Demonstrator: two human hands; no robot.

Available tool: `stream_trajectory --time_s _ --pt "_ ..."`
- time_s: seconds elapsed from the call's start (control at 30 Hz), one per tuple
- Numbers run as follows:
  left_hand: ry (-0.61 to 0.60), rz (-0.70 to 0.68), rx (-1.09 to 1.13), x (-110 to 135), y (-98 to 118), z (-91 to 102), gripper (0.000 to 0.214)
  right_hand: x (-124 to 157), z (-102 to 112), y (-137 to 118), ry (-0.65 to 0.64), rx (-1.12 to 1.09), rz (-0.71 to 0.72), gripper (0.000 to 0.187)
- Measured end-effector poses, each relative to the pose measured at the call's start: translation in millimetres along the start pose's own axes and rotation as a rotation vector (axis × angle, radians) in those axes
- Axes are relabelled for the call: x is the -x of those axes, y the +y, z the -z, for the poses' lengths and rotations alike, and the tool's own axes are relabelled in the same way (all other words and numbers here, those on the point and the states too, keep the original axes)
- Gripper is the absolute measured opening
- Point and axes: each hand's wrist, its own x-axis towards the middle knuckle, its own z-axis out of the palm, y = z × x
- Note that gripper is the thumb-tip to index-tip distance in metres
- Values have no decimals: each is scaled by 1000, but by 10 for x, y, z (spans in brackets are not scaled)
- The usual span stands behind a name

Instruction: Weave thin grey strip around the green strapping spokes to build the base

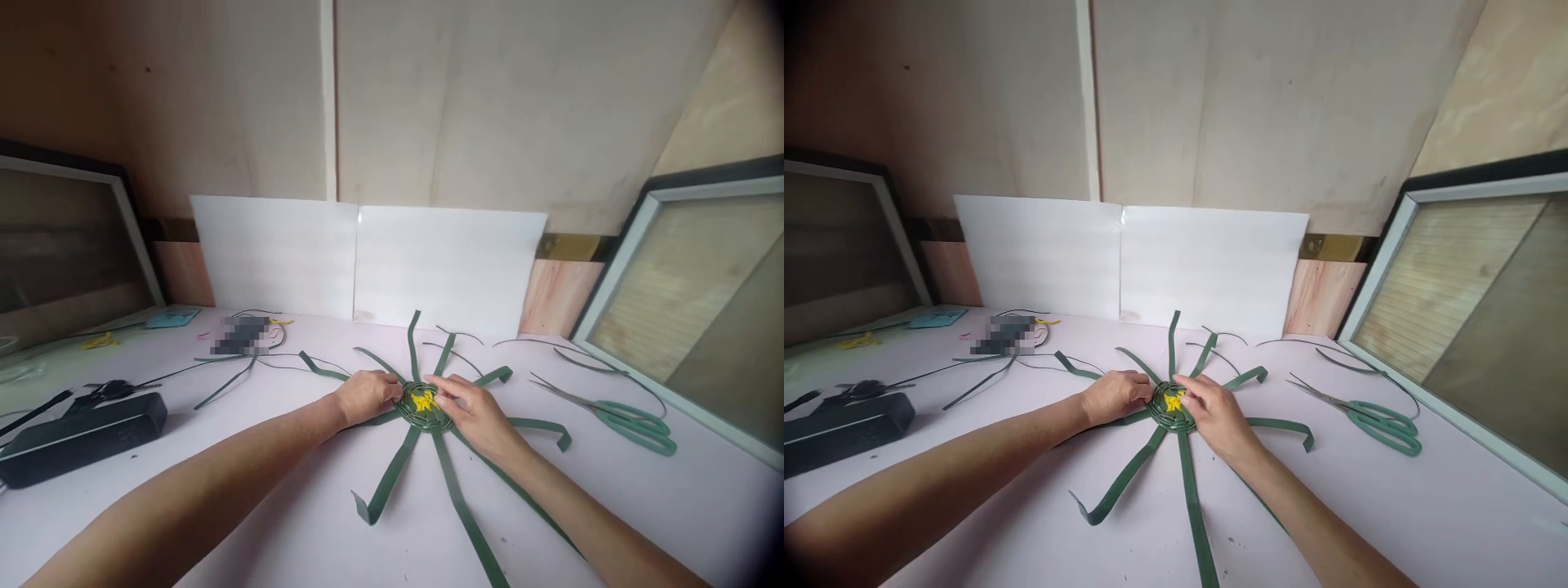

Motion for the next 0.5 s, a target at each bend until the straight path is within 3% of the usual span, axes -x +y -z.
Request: stream_trajectory --time_s 0.13,0.27,0.4,0.5 --pt "-53 46 -12 -89 40 79 7 -5 340 -142 238 24 15 40" --pt "-88 144 -50 -118 80 218 13 195 705 -437 396 115 53 35" --pt "14 303 -143 -9 261 363 24 576 993 -616 515 175 69 32" --pt "107 378 -218 139 550 432 32 827 1071 -573 492 177 50 31"
